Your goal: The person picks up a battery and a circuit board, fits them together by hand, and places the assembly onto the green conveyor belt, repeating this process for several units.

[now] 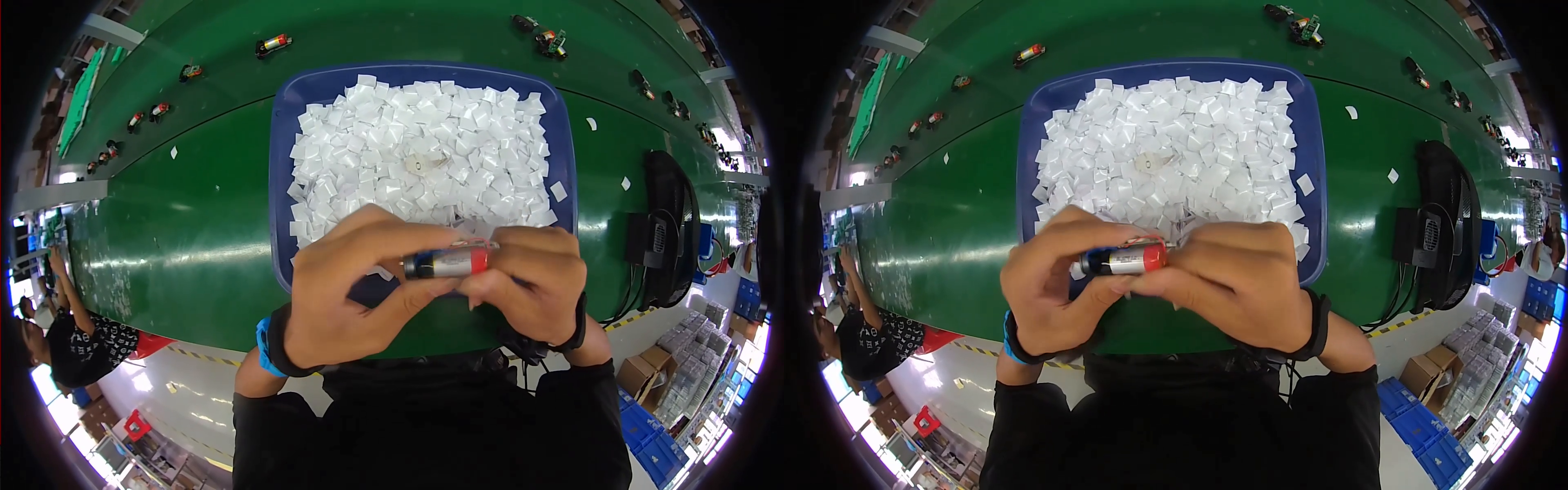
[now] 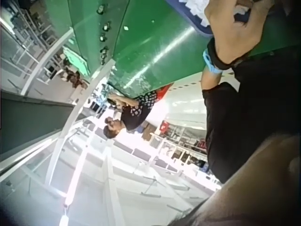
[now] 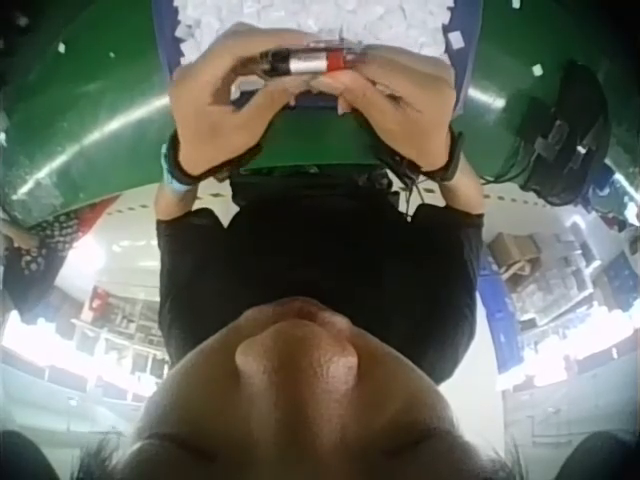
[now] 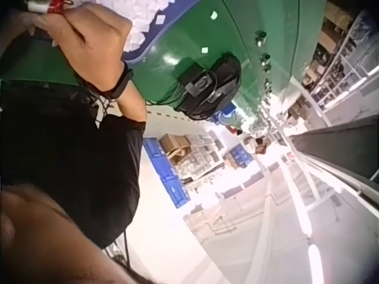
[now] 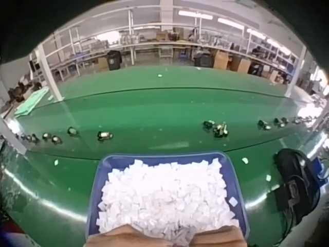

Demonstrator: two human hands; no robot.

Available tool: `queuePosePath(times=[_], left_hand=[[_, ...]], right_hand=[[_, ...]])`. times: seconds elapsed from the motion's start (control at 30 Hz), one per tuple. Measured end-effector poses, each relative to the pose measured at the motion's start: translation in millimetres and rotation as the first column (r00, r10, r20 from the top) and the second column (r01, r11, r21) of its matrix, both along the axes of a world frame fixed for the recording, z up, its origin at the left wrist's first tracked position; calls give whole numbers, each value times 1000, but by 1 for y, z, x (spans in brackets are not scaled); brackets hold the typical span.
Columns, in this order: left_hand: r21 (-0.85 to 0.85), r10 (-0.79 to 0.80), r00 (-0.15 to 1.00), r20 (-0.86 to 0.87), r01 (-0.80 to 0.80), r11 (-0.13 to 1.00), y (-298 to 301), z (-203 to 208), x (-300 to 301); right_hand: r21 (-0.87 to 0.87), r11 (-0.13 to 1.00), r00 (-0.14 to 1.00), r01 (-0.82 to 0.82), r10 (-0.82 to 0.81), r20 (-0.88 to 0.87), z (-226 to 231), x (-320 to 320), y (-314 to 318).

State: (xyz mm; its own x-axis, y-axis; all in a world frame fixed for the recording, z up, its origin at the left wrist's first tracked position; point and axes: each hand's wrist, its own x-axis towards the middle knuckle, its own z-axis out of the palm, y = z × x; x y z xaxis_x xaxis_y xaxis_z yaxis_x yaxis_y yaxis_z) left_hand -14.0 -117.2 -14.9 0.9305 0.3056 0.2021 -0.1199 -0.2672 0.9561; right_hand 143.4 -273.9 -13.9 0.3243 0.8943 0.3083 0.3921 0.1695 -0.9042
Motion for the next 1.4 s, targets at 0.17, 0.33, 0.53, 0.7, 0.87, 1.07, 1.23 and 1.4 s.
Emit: queuePosePath(times=[0.17, 0.33, 0.53, 0.7, 0.87, 1.07, 1.23, 1.4], left_hand=[[-706, -79, 989, -124, -32, 708, 3, 13, 4], [-771, -156, 983, -98, 25, 636, 14, 6, 3], [-827, -335, 934, -123, 90, 555, 16, 4, 2], [-834, -368, 898, -241, 2, 551, 16, 6, 3], [-859, -403, 889, -219, 21, 512, 18, 10, 7], [-386, -77, 932, -355, -71, 920, 65, 28, 43], [304, 159, 809, -566, 25, 952, 181, -6, 132], [374, 389, 802, -453, -226, 900, 201, -39, 153]], right_hand=[[100, 995, 984, 25, -42, 173, 3, 1, -9], [225, 974, 911, 18, -109, 397, 2, -5, -8], [209, 970, 899, 123, -198, 391, 2, -2, 5], [253, 966, 906, 44, -145, 397, -9, -3, 0], [207, 978, 906, 27, -111, 408, -3, 4, -2], [-153, 971, 901, 184, -105, 420, 48, 19, 6], [-132, 908, 648, 397, -175, 742, 17, 188, 55], [-322, 753, 663, 573, -195, 723, -51, 281, 68]])
